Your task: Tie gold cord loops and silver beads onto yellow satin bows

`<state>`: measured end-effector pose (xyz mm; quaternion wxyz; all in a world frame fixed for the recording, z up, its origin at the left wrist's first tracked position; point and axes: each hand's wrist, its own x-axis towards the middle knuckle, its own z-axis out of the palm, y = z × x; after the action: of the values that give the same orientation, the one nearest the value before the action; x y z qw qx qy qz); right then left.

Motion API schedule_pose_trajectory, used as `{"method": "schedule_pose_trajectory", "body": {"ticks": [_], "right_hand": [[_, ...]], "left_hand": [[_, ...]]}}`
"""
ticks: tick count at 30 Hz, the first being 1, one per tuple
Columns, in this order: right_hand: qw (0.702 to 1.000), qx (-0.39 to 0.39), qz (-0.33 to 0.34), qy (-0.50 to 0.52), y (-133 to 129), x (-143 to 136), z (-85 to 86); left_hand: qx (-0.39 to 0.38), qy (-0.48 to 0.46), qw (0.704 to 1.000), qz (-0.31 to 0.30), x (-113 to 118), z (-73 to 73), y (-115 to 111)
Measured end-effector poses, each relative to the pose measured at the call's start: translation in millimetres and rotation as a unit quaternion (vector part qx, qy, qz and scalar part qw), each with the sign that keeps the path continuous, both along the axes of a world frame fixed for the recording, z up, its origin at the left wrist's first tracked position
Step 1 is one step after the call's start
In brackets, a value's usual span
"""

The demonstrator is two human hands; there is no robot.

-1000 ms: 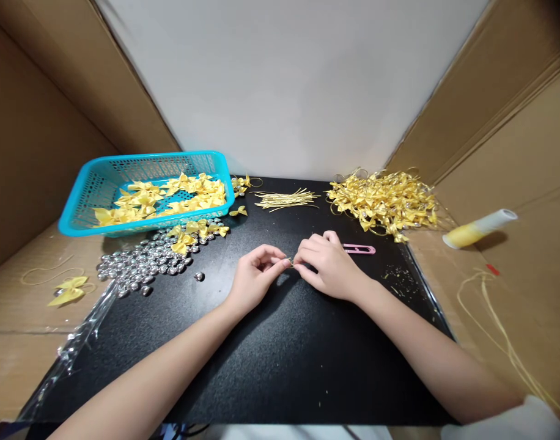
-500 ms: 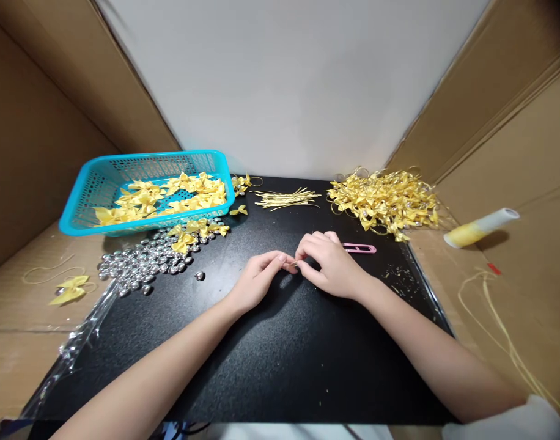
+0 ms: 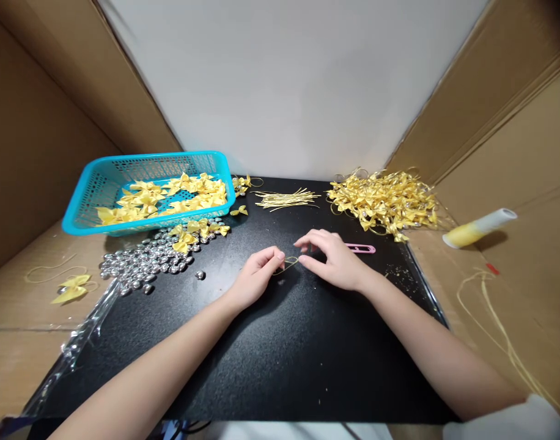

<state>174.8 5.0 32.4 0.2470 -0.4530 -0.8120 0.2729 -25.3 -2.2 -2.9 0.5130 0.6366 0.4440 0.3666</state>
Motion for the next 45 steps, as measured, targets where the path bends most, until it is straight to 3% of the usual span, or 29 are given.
{"method": "schedule_pose_trajectory", "body": {"ticks": [4, 9, 14, 18, 22, 25, 27, 31, 40, 45], "right_hand": [[0.983, -0.140, -0.004, 0.120, -0.9, -9.1, -7.2], [0.958, -0.208, -0.008, 0.197, 4.9, -3.7, -4.1], [0.951, -0.258, 0.068, 0.160, 7.6, 5.0, 3.1], [0.969, -0.222, 0.098, 0.043, 9.7, 15.5, 7.2], [0.993, -0.100, 0.027, -0.049, 10.6, 21.6, 7.9], [0.998, -0.048, 0.031, -0.013, 5.2, 10.9, 0.8], [0.997, -0.043, 0.058, 0.023, -0.3, -1.7, -7.5], [0.997, -0.015, 0.047, 0.063, -5.4, -16.3, -17.6], [0.996, 0.013, 0.046, 0.070, 8.7, 16.0, 12.9], [0.997, -0.005, 0.045, -0.059, 9.1, 27.2, 20.7]], "left_hand": [[0.009, 0.002, 1.000, -0.009, -0.5, -0.9, -0.8], [0.021, 0.001, 1.000, -0.011, -0.9, -3.0, -0.4], [0.028, 0.010, 1.000, -0.005, -0.3, -1.5, -0.9], [0.010, 0.008, 1.000, 0.000, 0.2, 2.1, -2.9], [0.015, -0.008, 1.000, 0.012, 0.8, 2.9, -3.6], [0.022, -0.009, 1.000, 0.013, 0.8, 2.0, -3.1], [0.029, -0.011, 0.999, 0.013, 0.6, 1.4, -2.8], [0.032, -0.011, 0.999, 0.018, 0.5, 2.3, -2.4], [0.025, -0.020, 0.998, 0.053, -0.7, 2.6, -0.3], [0.022, -0.024, 0.998, 0.054, -0.4, 1.8, -0.8]]}}
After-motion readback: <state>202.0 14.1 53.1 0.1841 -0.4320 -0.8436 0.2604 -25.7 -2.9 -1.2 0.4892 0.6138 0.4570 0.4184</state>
